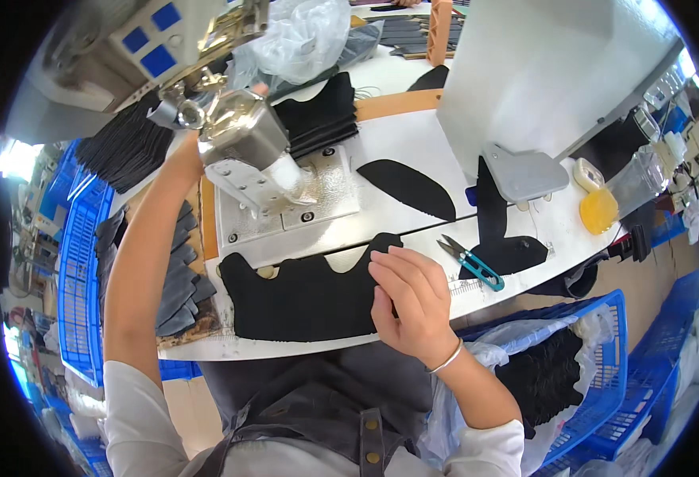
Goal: Manually aligning and stacking black shoe upper components at a factory workbench.
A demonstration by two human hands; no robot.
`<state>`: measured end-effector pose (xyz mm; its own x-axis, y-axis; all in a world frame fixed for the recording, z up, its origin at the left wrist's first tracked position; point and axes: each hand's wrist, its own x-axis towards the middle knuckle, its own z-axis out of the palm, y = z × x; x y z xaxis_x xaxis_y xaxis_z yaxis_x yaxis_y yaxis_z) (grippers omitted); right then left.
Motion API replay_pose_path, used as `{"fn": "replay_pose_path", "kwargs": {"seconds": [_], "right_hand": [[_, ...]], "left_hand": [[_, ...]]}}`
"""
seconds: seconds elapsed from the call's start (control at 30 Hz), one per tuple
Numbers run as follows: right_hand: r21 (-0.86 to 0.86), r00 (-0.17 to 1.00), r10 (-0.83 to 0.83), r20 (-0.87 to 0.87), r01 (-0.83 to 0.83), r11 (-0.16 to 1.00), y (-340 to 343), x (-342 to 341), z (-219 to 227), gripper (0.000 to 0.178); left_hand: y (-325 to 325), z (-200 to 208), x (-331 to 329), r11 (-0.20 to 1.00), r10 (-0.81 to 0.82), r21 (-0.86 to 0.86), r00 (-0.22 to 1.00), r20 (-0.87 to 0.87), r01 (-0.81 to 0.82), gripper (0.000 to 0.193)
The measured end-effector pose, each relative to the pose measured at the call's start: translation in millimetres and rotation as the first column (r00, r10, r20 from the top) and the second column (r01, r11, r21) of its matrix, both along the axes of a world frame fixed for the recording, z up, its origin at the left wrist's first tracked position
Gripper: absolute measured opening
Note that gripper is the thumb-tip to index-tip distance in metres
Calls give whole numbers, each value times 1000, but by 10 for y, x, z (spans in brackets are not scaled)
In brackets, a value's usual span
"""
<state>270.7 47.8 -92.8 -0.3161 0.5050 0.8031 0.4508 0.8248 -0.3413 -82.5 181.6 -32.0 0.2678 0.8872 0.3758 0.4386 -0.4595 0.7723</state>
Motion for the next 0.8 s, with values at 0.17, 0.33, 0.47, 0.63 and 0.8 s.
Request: {"fn": "replay_pose_path", "kwargs": {"seconds": [0.17,0.33,0.47,0.63,0.8], "right_hand": [[-22,999,11,-32,-12,1000,-20,4,57,37],[-41,998,51,-24,-52,998,40,-99,75,38],[-54,997,-51,54,54,997,29,-25,26,34],[-63,996,-55,72,59,996,-26,-17,19,26],[-43,994,-59,90,63,997,-46,-54,3,22]], "left_hand": [[759,-304,-950,999,18,-27,984,-176,-23,43],[1175,-732,-1011,984,155,-29,924,-351,-176,44],[373,25,-31,975,115,-157,959,-260,-160,28],[-436,341,-68,904,404,318,816,-413,-287,35],[-1396,205,-838,928,203,-152,804,-558,-340,17]]}}
